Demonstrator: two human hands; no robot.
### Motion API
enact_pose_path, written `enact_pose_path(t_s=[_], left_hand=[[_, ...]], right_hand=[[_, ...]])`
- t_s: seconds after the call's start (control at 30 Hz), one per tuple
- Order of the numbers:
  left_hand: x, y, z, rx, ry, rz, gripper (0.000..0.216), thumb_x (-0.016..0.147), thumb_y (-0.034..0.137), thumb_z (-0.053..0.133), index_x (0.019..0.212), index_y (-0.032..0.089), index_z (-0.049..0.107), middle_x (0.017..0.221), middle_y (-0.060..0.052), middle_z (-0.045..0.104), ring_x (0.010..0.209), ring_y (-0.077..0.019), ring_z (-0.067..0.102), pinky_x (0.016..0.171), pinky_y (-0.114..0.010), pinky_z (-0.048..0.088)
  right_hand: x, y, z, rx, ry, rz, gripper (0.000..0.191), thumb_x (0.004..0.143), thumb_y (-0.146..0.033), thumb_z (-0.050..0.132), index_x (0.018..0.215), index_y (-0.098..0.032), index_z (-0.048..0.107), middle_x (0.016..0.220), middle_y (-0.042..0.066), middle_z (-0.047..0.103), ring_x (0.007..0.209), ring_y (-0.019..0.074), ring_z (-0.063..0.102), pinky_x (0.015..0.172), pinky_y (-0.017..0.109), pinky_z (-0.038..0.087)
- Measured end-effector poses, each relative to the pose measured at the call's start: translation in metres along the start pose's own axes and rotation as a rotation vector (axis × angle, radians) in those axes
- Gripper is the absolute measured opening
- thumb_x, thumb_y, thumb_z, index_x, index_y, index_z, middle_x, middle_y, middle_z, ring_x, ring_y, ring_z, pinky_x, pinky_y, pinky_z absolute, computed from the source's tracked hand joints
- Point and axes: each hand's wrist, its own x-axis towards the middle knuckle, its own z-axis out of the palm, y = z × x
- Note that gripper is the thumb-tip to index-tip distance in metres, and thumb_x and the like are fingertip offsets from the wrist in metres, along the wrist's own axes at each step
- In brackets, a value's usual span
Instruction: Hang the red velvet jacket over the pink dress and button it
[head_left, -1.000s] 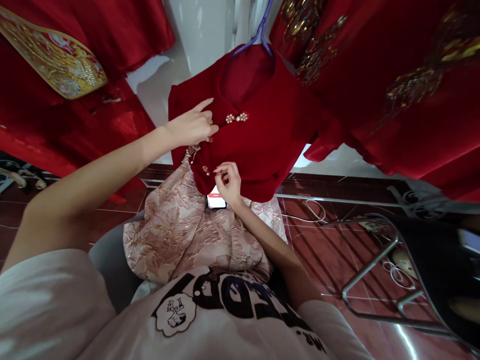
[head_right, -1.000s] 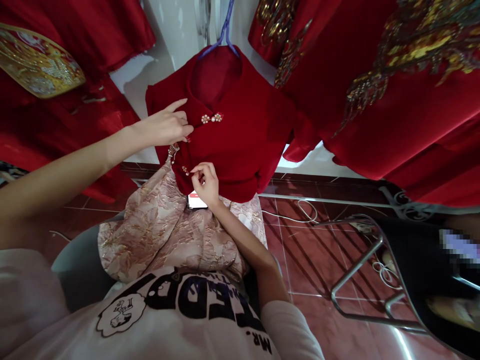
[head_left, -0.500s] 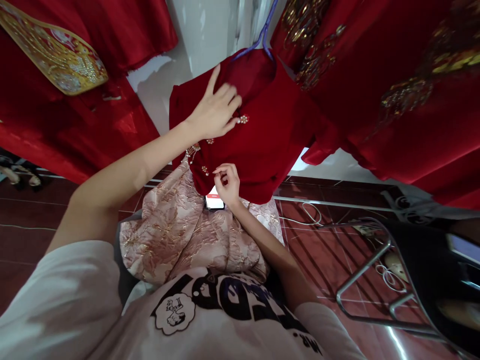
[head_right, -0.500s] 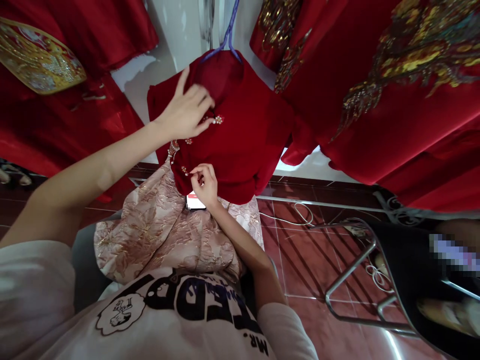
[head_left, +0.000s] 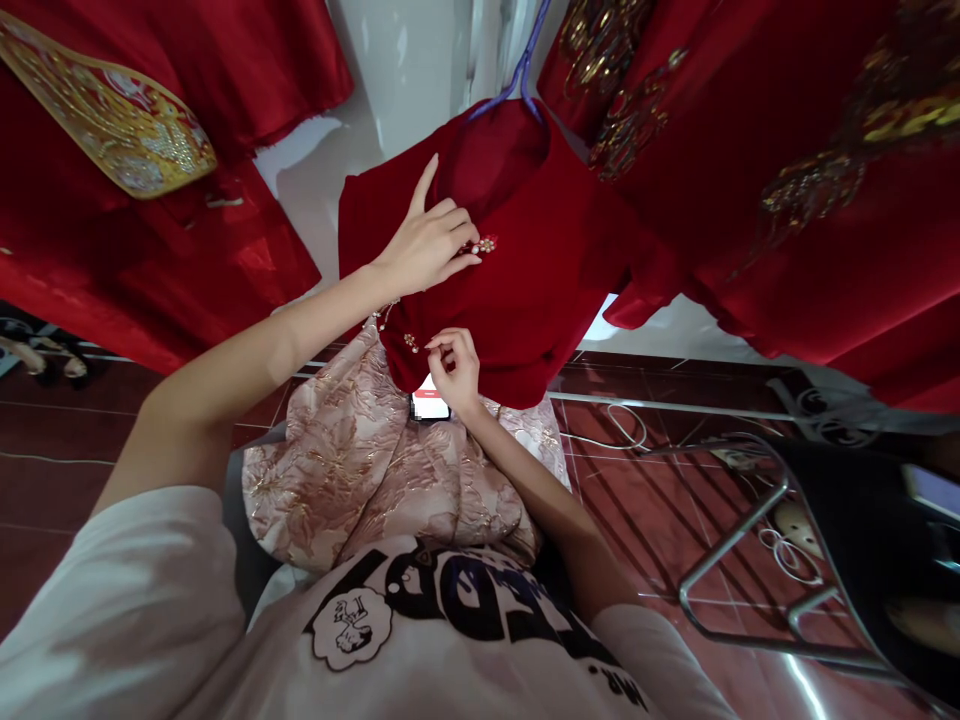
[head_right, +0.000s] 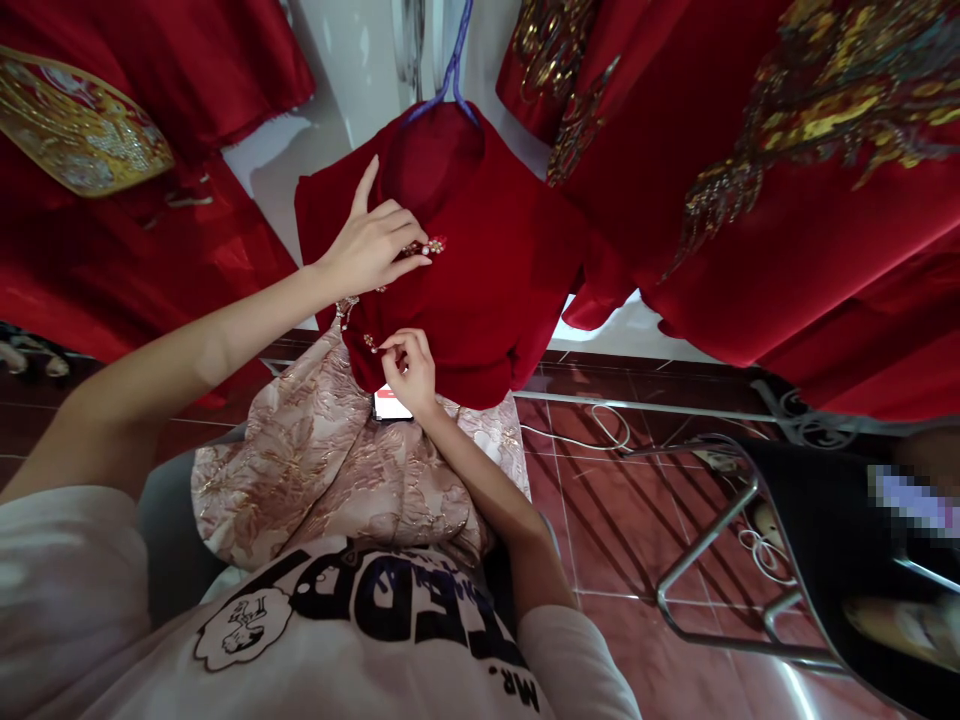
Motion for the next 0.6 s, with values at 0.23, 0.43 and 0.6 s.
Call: enact_pose_path(t_s=[0.23,0.43,0.6], left_hand=[[0.008,0.009,-0.001,0.007,0.078,-0.016,0.034,0.106,0.037,0.048,0.129,0.026,0.07,0.104,-0.008,0.077,0.111,-0.0324,0.07,0.131,-0.068,0.02],[0.006,0.007,-0.01,0.073,0.075,0.031,0.034,0.105,0.032,0.044,0.13,0.028,0.067,0.099,-0.007,0.077,0.108,-0.0323,0.07,0.129,-0.067,0.024],[0.007,-0.008,0.0,0.107,-0.031,0.005,0.041,0.104,0.036,0.038,0.127,0.019,0.068,0.111,-0.012,0.076,0.116,-0.0318,0.067,0.12,-0.059,0.037]], right_hand=[[0.001,0.0,0.001,-0.015,-0.014,0.038,0.014,0.088,-0.009,0.055,0.091,-0.021,0.063,0.101,0.004,0.06,0.075,0.0101,0.057,0.06,0.021,0.049],[0.004,-0.009,-0.007,-0.065,0.082,-0.071,0.015,0.091,-0.012,0.053,0.09,-0.023,0.062,0.099,0.006,0.059,0.088,0.015,0.062,0.069,0.025,0.056],[0.075,-0.009,-0.018,-0.01,0.225,-0.256,0.016,0.102,-0.023,0.052,0.117,-0.026,0.059,0.125,0.009,0.058,0.128,0.0214,0.061,0.113,0.047,0.054]])
